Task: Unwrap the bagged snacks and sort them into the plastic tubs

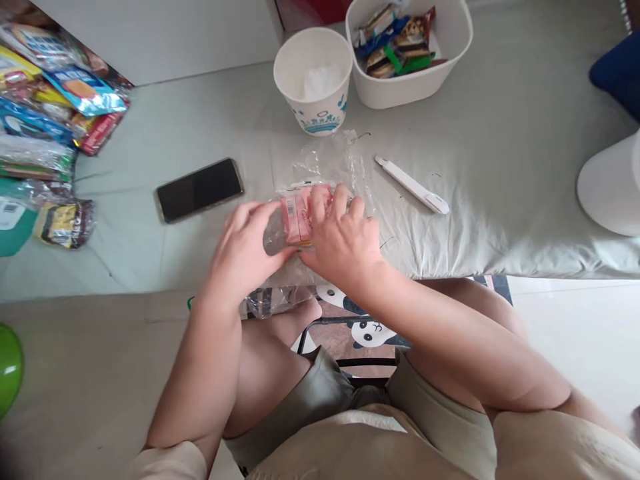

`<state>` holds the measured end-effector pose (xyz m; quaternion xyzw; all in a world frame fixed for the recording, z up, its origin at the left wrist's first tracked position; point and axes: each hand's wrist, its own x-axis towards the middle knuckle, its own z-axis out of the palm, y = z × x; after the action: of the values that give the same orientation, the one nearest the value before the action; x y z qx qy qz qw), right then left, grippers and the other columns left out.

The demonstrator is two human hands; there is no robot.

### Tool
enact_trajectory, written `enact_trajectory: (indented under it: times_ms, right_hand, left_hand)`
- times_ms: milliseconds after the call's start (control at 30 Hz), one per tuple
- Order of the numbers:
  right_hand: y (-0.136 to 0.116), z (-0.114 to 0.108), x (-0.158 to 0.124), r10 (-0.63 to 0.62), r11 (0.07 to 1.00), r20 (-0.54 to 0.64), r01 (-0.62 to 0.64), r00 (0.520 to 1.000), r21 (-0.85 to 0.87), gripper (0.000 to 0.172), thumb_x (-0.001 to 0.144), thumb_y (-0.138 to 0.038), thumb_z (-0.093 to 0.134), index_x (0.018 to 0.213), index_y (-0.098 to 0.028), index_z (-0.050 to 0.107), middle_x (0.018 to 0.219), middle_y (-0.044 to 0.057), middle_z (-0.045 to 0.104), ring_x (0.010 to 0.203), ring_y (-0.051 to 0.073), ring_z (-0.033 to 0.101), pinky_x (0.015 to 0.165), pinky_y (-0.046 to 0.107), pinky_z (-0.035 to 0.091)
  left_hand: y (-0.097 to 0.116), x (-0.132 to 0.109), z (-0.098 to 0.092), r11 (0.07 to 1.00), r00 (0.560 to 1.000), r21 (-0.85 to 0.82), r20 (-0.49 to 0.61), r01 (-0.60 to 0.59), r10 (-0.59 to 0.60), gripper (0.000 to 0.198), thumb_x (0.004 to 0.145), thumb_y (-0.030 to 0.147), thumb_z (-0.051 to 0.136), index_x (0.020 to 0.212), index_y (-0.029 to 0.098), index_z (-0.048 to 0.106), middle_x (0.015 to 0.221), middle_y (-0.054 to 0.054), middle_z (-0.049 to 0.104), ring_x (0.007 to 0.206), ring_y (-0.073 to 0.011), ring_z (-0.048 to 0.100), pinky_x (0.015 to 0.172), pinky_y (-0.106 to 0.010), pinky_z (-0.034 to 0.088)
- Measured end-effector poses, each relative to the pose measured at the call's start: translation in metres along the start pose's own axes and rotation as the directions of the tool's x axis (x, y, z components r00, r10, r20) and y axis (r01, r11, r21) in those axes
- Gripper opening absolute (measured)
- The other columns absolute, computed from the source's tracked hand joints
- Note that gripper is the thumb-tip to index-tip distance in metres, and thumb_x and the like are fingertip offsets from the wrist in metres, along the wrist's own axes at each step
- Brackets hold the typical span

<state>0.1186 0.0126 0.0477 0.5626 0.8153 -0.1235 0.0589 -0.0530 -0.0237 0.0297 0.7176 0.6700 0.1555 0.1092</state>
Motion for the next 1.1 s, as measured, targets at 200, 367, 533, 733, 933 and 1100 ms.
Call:
enact_trajectory:
  times_ms: [200, 367, 533, 733, 933, 1100]
  right_hand:
    - [0.003, 0.012, -0.001, -0.039, 0.999, -0.117, 0.036, 0.992, -0.025, 0.096, 0.082, -0.053, 0.073, 0.158, -0.004, 0.04, 0.129, 0.033, 0.062, 0.104, 0.042, 0.058, 0.061, 0.04, 0.052]
    - [0.006, 0.01, -0.001, -0.035, 0.999, -0.064, 0.033, 0.997, -0.018, 0.093, 0.087, -0.051, 0.068, 0.158, 0.0, 0.037, 0.126, 0.032, 0.062, 0.108, 0.044, 0.058, 0.068, 0.044, 0.052]
    - [0.011, 0.002, -0.001, -0.02, 0.996, -0.028, 0.022, 0.999, 0.082, 0.068, 0.095, -0.042, 0.053, 0.151, -0.005, 0.047, 0.138, 0.029, 0.059, 0.111, 0.043, 0.06, 0.078, 0.046, 0.052]
    - [0.02, 0.018, 0.002, -0.132, 0.944, -0.204, 0.186, 0.97, 0.272, 0.089, 0.089, -0.057, 0.063, 0.155, -0.003, 0.037, 0.139, 0.03, 0.058, 0.126, 0.043, 0.056, 0.098, 0.056, 0.051]
    - [0.021, 0.027, 0.002, -0.08, 0.932, -0.212, 0.149, 0.974, 0.332, 0.106, 0.082, -0.056, 0.071, 0.166, -0.015, 0.02, 0.164, 0.03, 0.035, 0.139, 0.052, 0.05, 0.101, 0.065, 0.051]
    - [0.031, 0.025, 0.005, -0.165, 0.903, -0.234, 0.242, 0.958, 0.356, 0.084, 0.087, -0.034, 0.058, 0.163, -0.011, 0.03, 0.157, 0.027, 0.048, 0.134, 0.044, 0.058, 0.105, 0.061, 0.053]
  left_hand:
    - [-0.023, 0.006, 0.012, 0.963, 0.983, -0.206, -0.016, 0.174, -0.181, 0.003, 0.085, 0.022, 0.069, 0.088, 0.023, 0.068, 0.11, -0.007, 0.071, 0.099, -0.0233, 0.07, 0.085, -0.038, 0.057]
    - [-0.033, 0.017, 0.006, 0.716, 0.928, -0.633, 0.007, 0.292, -0.373, 0.018, 0.093, 0.039, 0.058, 0.083, 0.024, 0.057, 0.102, -0.008, 0.075, 0.092, -0.0203, 0.071, 0.051, -0.026, 0.04]
    - [-0.031, 0.028, -0.013, 0.298, 0.858, -0.814, 0.414, 0.499, -0.305, 0.046, 0.086, 0.068, 0.061, 0.083, 0.025, 0.044, 0.121, -0.016, 0.075, 0.098, -0.0297, 0.078, 0.039, -0.024, 0.016]
    - [-0.029, 0.033, -0.023, 0.31, 0.881, -0.826, 0.452, 0.471, -0.136, 0.055, 0.089, 0.08, 0.05, 0.088, 0.025, 0.048, 0.12, -0.015, 0.074, 0.106, -0.0343, 0.078, 0.041, -0.02, 0.017]
    - [-0.011, 0.032, -0.025, 0.077, 0.88, -0.88, 0.458, 0.468, -0.125, 0.053, 0.086, 0.076, 0.06, 0.09, 0.024, 0.052, 0.124, -0.014, 0.074, 0.102, -0.0335, 0.079, 0.038, -0.014, 0.01]
    - [-0.011, 0.036, -0.022, -0.046, 0.824, -0.875, 0.471, 0.483, -0.316, 0.04, 0.086, 0.059, 0.068, 0.094, 0.022, 0.054, 0.113, -0.012, 0.078, 0.067, -0.0167, 0.075, 0.036, -0.015, 0.012]
